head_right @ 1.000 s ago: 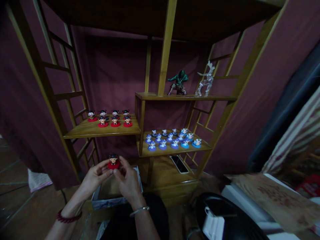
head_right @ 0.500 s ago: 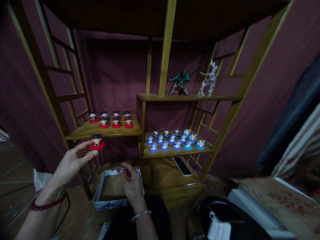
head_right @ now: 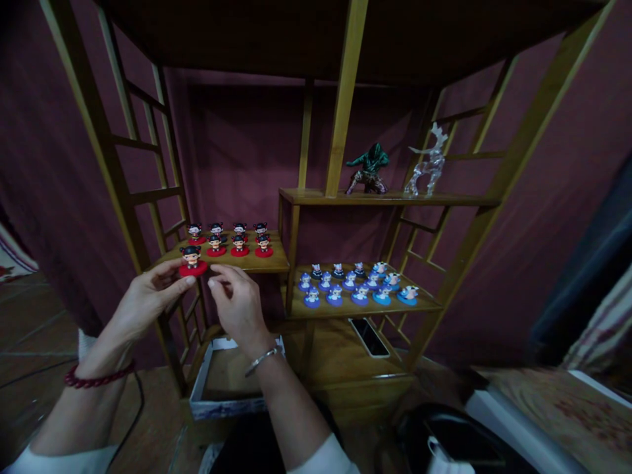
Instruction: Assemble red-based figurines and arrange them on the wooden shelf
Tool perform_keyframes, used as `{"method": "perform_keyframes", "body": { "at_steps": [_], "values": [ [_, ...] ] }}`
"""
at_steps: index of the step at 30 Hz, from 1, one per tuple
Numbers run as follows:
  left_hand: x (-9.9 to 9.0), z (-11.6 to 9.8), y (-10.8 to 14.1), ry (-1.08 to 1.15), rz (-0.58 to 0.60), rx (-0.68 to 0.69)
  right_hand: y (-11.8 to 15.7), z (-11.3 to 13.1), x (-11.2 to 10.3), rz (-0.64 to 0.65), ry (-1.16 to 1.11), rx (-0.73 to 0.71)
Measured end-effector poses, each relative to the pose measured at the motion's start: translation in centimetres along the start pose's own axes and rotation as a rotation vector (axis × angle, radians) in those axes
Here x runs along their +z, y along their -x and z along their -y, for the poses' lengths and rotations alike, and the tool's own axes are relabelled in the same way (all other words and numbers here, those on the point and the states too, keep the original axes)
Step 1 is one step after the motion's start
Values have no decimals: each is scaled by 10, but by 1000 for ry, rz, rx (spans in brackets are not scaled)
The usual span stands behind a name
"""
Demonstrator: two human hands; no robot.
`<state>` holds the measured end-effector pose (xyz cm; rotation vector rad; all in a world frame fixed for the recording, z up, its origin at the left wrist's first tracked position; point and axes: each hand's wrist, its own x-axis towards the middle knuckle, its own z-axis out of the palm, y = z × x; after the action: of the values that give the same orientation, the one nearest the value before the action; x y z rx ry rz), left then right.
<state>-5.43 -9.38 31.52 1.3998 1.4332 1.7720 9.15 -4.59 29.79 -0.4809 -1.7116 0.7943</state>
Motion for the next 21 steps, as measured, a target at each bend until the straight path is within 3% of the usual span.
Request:
{"method": "perform_keyframes", "body": {
  "at_steps": [4,8,14,21],
  "values": [
    [-5,-4,-14,25,-22,41,-32,2,9,95,98,-109],
    [-14,3,-35,-63,0,87,-54,0,21,140,71,-65],
    [-34,20,-64,-317,51,119,-72,-10,35,178,248,-102],
    [-42,17,-79,-510,102,125,-83,-20,46,231,426,-162]
  ]
}}
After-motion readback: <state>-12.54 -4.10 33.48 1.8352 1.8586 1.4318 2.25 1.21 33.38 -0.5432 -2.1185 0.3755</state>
